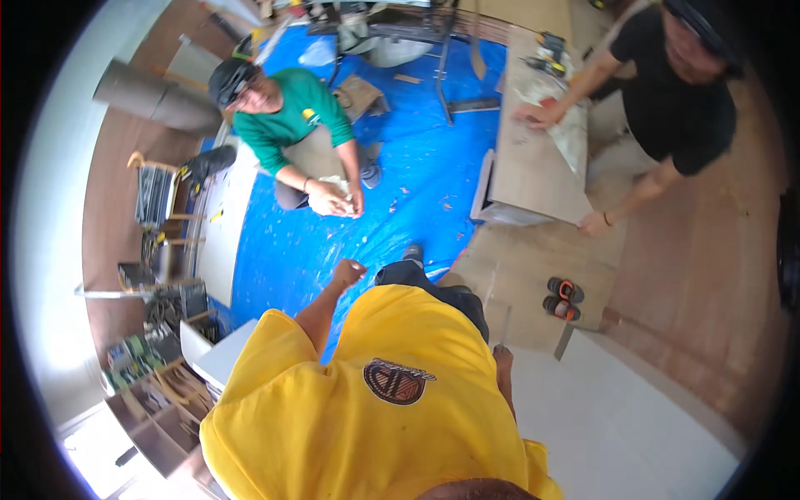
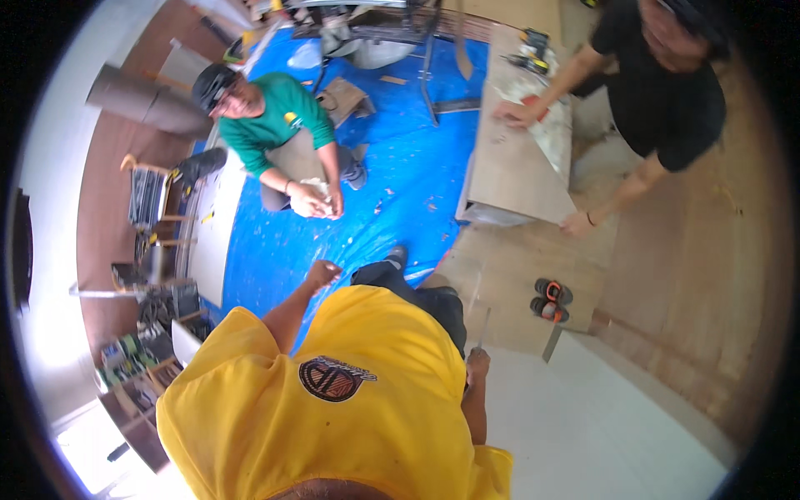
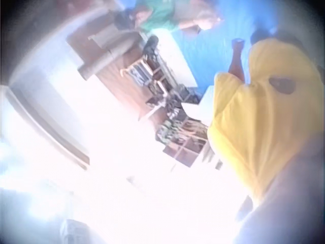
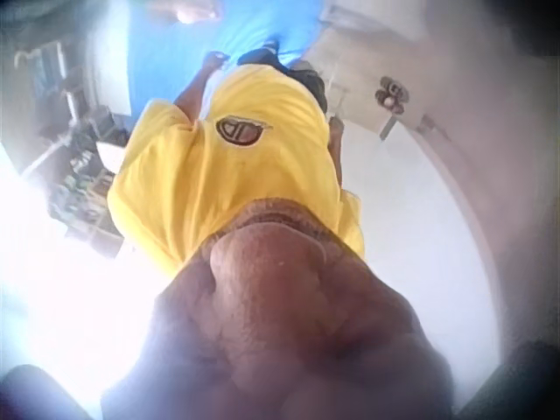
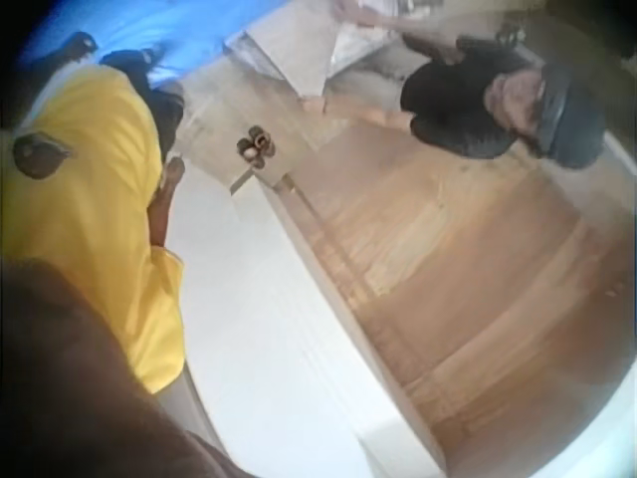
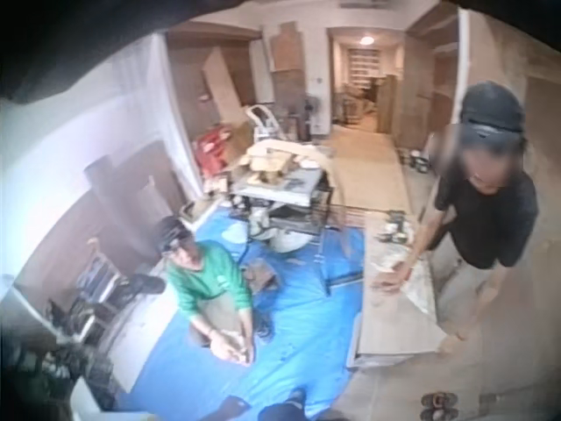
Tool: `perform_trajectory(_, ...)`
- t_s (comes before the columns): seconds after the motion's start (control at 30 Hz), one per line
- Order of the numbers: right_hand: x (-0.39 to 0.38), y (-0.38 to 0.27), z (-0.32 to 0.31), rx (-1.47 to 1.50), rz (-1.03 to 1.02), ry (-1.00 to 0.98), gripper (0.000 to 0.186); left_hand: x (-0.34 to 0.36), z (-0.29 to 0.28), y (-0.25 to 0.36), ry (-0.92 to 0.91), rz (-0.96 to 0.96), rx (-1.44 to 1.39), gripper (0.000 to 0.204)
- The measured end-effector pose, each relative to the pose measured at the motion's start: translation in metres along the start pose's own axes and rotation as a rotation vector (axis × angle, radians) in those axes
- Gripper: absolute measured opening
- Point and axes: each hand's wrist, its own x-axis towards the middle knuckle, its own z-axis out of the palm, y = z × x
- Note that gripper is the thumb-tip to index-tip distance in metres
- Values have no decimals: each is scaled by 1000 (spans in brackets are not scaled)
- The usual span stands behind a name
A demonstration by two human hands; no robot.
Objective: The person uses a hand file to shave down and smooth the edges of a plywood board while others assist in holding it in place.
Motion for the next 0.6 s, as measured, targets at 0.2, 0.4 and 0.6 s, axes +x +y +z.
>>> perform_trajectory(0.2,4,-102,-4,103,-50,6,37,-41,29,-99,36,-133,84,33)
perform_trajectory(0.4,86,-20,22,-41,-326,-85,27,-53,-3,-82,145,-140,-36,24)
perform_trajectory(0.6,109,-5,-20,104,-233,-187,30,-53,39,-48,302,-202,-432,25)
